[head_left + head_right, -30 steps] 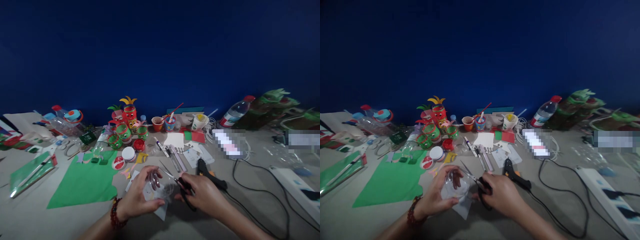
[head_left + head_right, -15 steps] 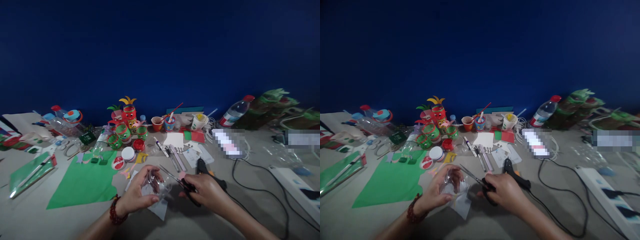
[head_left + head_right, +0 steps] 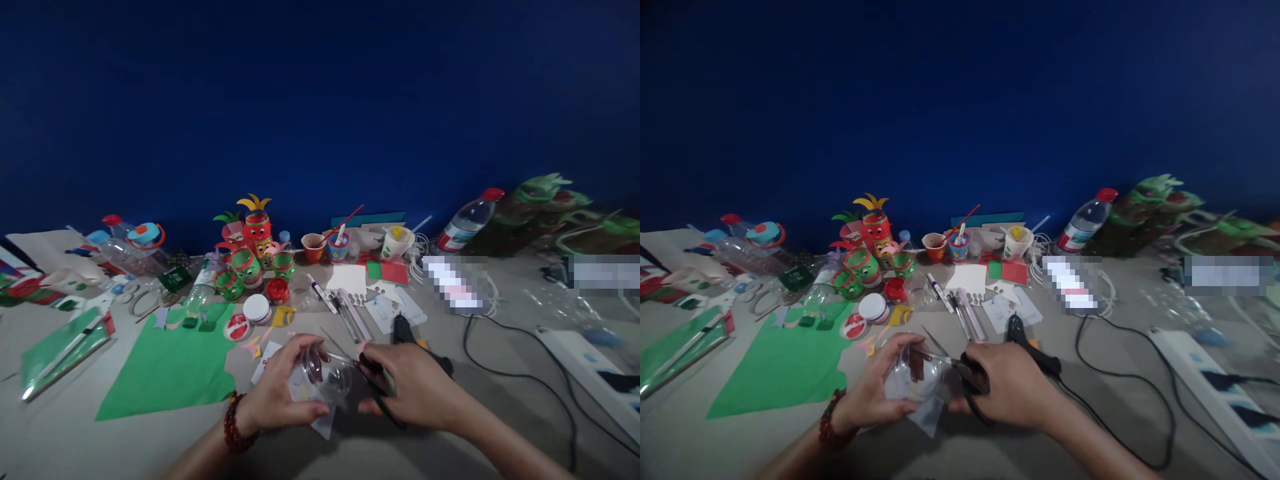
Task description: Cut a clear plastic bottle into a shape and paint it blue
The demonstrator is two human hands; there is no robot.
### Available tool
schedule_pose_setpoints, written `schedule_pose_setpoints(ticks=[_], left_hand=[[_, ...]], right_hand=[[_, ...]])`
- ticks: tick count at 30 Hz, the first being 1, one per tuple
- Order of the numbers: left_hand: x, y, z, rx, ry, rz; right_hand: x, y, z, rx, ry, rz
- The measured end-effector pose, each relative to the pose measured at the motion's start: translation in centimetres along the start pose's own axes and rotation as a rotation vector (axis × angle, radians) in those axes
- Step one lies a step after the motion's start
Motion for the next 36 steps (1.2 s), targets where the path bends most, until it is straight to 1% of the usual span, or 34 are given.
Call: schedule_pose_setpoints(ticks=[4, 14, 18, 25, 32, 36], left_hand=[[-0.1, 0.1, 0.1, 0.018, 0.002, 0.008], [0.2, 0.7, -0.2, -0.173, -0.021, -0.032], [0.3, 0.9, -0.2, -0.212, -0.025, -0.042], [0.8, 1.2, 0.0, -0.378, -0.005, -0.05], [1.2, 1.1, 0.0, -0.579, 0.016, -0.044], [1.3, 1.4, -0.1, -0.632, 0.012, -0.034]], right_hand=[[0.2, -0.2, -0.4, -0.016, -0.014, -0.021], [0.5, -1.0, -0.8, -0.025, -0.027, 0.01], [0.8, -1.3, -1.0, -0.044, -0.005, -0.003], [1.0, -1.8, -1.2, -0.075, -0.02, 0.004], [1.3, -2.7, -1.9, -0.024, -0.049, 0.052], [1.3, -2.3, -1.8, -0.02, -0.044, 0.051]])
Point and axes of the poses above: each hand's wrist, its own x-axis towards the middle knuckle, its own z-axis out of the back of the hand, y = z × x, the point moved 1 cm from there along x, towards the middle knuckle, and after that the axes turned 14 degrees about y, right-handed, at the moved point
